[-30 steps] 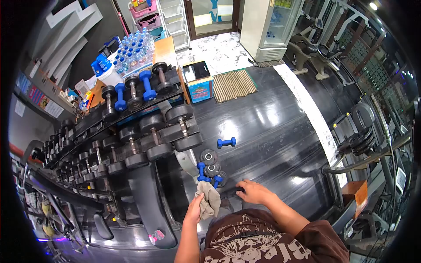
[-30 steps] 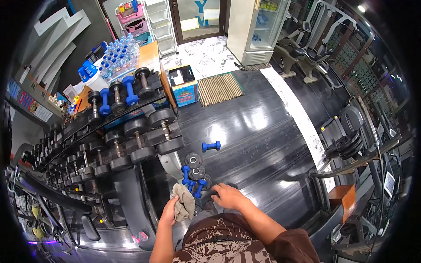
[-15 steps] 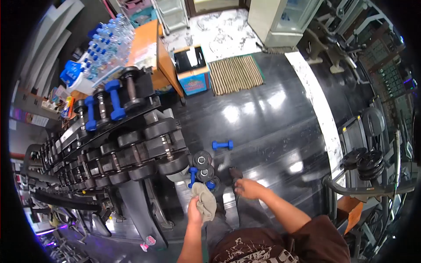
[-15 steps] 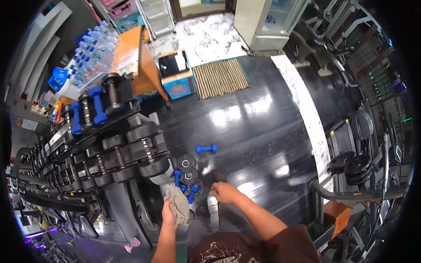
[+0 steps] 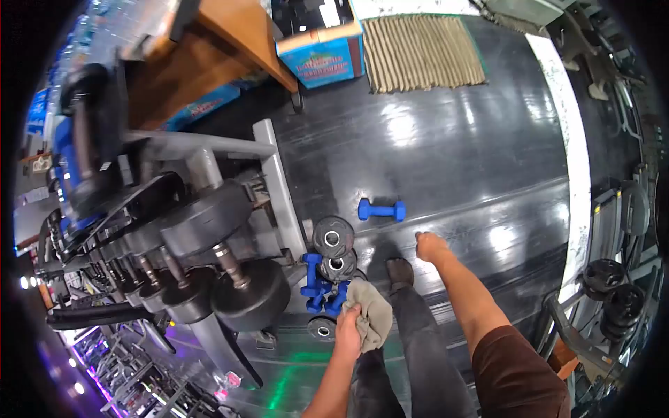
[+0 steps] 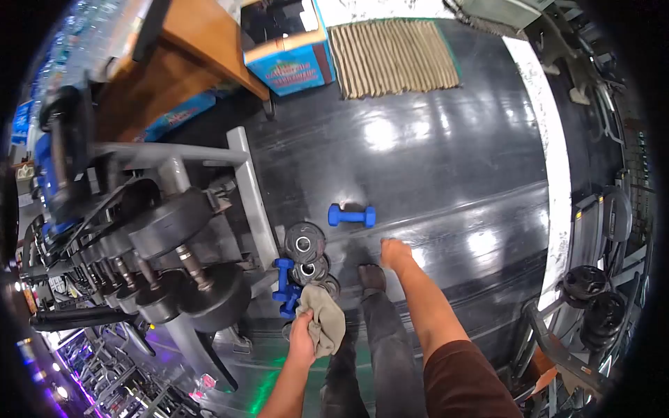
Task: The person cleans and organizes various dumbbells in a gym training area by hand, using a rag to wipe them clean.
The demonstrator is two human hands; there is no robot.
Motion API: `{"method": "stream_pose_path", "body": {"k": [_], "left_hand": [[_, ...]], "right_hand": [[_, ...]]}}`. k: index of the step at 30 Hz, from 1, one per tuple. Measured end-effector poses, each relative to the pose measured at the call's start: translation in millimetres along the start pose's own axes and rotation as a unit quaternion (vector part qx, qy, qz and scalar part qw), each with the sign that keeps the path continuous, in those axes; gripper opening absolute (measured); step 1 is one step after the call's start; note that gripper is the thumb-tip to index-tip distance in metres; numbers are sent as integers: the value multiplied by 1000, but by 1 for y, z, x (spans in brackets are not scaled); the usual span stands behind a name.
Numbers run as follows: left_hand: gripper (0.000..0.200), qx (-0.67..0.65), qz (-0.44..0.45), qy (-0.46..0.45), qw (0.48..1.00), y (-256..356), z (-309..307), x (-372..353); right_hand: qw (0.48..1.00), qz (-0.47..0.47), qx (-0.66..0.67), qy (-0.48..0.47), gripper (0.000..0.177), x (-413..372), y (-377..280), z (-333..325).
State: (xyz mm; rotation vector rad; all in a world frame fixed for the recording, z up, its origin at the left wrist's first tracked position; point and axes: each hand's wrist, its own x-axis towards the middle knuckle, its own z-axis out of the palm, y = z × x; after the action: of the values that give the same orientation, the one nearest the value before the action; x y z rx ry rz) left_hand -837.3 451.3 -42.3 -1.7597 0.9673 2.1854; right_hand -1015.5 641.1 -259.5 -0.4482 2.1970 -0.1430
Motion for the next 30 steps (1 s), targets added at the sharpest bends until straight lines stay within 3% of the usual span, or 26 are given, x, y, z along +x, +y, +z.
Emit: {"method": "stream_pose_path", "body": {"k": [2,6,10,12,14,16,17,18,22,25,26,29,30], "left_hand": [[42,25,-8,43,999,-18,-18,22],[44,69,-76,161,982,-50,-42,59],[43,64,-49,96,992,-78,-72,90],[43,144,-55,138,978,-94,-87,99],[42,259,-65,218,939,-83,-74,98],[37,146,-80,185,969,-118,-95,102],[34,85,-83,161,980,-136,-111,99],[52,322,-82,97,938,-150,-133,80],[55,82,-234,186,951,-111,-85,48],[56,166,-228,123,952,-97,-94,2],[57,123,-234,106,959,-109,-110,-17],[58,459,-157,32,874,-122,-156,-66],[58,325,81,69,940,-129,-147,-76]], "right_hand": [[999,5,15,-48,25,43,-5,9],[997,-58,46,31,32,133,-24,63],[995,-81,-16,52,41,199,-45,105],[988,-92,-45,118,45,221,-56,130],[993,-71,-5,89,49,232,-59,148],[989,-62,-45,128,55,243,-52,171],[993,-58,-46,91,54,252,-53,169],[996,-52,-47,50,53,257,-52,162],[996,0,-21,-92,41,213,-44,130],[982,88,35,-163,48,137,-20,125],[975,107,41,-189,46,109,-8,124],[962,161,58,-210,47,10,11,94],[963,162,51,-208,48,-24,15,81]]}}
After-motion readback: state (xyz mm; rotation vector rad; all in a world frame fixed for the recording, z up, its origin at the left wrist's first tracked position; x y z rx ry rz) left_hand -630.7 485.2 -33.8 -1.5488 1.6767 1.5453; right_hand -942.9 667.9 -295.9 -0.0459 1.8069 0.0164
